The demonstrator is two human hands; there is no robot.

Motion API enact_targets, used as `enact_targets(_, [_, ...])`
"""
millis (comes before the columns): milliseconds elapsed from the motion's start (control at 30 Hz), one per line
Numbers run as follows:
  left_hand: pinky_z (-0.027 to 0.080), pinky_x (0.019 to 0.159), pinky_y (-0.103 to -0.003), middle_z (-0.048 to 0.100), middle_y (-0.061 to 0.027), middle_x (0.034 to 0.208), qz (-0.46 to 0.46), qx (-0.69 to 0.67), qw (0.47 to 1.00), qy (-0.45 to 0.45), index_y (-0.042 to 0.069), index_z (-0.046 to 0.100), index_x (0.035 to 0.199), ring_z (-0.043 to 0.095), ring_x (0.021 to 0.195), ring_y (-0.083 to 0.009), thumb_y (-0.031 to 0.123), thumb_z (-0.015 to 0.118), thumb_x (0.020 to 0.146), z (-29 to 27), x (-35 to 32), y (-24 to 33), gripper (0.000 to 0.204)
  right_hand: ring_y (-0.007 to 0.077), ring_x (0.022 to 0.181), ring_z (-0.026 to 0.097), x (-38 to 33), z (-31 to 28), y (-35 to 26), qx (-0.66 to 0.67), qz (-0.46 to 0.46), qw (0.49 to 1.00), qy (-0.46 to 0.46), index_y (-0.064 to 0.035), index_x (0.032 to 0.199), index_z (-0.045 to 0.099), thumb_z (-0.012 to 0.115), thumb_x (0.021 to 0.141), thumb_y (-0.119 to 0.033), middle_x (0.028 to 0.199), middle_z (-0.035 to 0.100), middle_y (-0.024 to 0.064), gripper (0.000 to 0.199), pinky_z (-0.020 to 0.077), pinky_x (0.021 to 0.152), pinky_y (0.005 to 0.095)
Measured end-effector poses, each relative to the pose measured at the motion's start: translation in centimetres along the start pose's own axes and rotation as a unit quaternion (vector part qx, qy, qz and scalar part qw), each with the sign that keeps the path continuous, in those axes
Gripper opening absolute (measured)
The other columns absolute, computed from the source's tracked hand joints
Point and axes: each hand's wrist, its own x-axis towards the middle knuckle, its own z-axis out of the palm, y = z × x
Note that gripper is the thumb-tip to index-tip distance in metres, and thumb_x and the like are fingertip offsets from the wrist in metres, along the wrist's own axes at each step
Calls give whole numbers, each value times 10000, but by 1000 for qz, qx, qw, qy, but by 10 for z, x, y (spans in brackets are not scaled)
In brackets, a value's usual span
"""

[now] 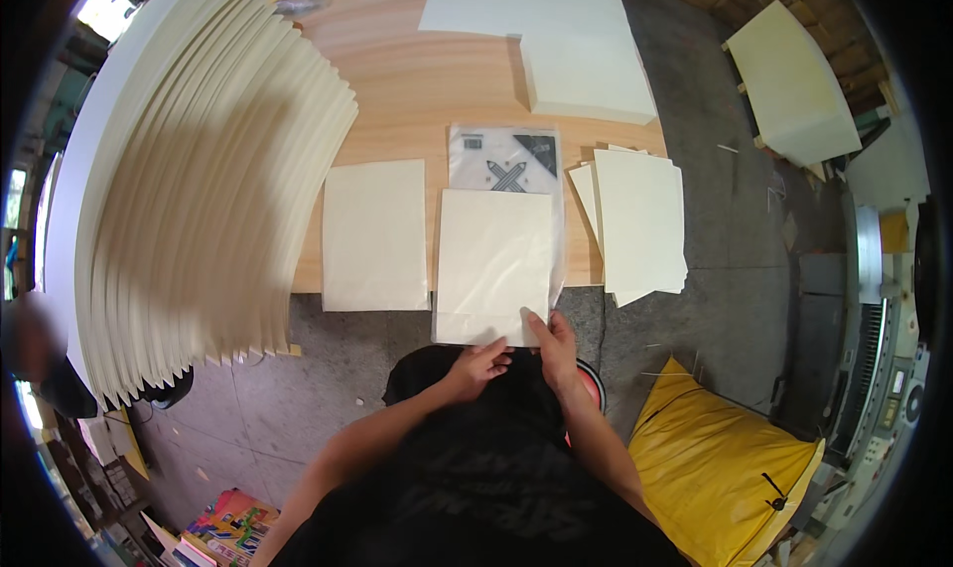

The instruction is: The person places paper sheets into plastic sleeves, stacks them, and then wraps a cardboard sheet around the stack on a table.

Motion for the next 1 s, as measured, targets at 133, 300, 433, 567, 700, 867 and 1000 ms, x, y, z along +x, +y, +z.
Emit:
enact_targets(133, [480,784,-320,628,13,991,20,0,996,86,160,612,1157,586,861,-156,475,742,896,31,12,-4,430,25,701,571,-2,9,-2,20,-37,999,5,-72,981,703,706,959,-218,865,691,-32,148,419,577,193])
enact_targets(300, [457,791,-322,623,15,964,144,-61,971,180,135,612,1157,551,837,-142,551,574,984,9,-18,29,452,11,588,473,-2,-14,-1,11,11,1000,17,-106,865,696,659,995,-281,702,583,-86,222,349,515,206])
enact_targets(433, [466,783,-329,664,-34,1011,148,-47,969,191,96,631,1127,595,878,-168,559,459,1026,-43,-41,48,504,17,559,447,0,-18,12,10,5,1000,19,-114,851,693,592,1030,-336,674,557,-89,302,327,492,216])
enact_targets(567, [480,676,-308,681,-50,897,151,165,960,170,66,635,1060,634,751,-154,389,536,1028,-36,-73,72,339,39,715,541,-8,-21,-15,-44,50,997,-33,-47,993,700,577,1037,-332,815,634,-49,314,426,626,227])
enact_targets(700, [468,594,-289,634,-46,720,305,419,841,155,25,610,1035,603,646,-122,208,602,1000,-19,-99,82,186,36,656,493,-13,-27,-28,-180,-47,974,-130,-38,1012,693,662,989,-268,770,591,-51,233,391,583,215])
enact_targets(867, [432,592,-250,578,-3,712,368,289,856,220,51,618,1100,536,647,-82,207,550,1027,-62,-132,115,184,77,650,573,-20,74,-70,-179,-27,966,-185,-8,1129,653,671,981,-271,790,629,8,303,470,562,261])
enact_targets(1000, [430,563,-281,608,-20,745,374,293,823,311,52,571,1145,554,641,-105,206,571,1019,-129,-136,147,199,164,619,630,17,153,-64,-238,-66,947,-203,6,1085,610,678,967,-266,807,637,104,304,527,583,304])
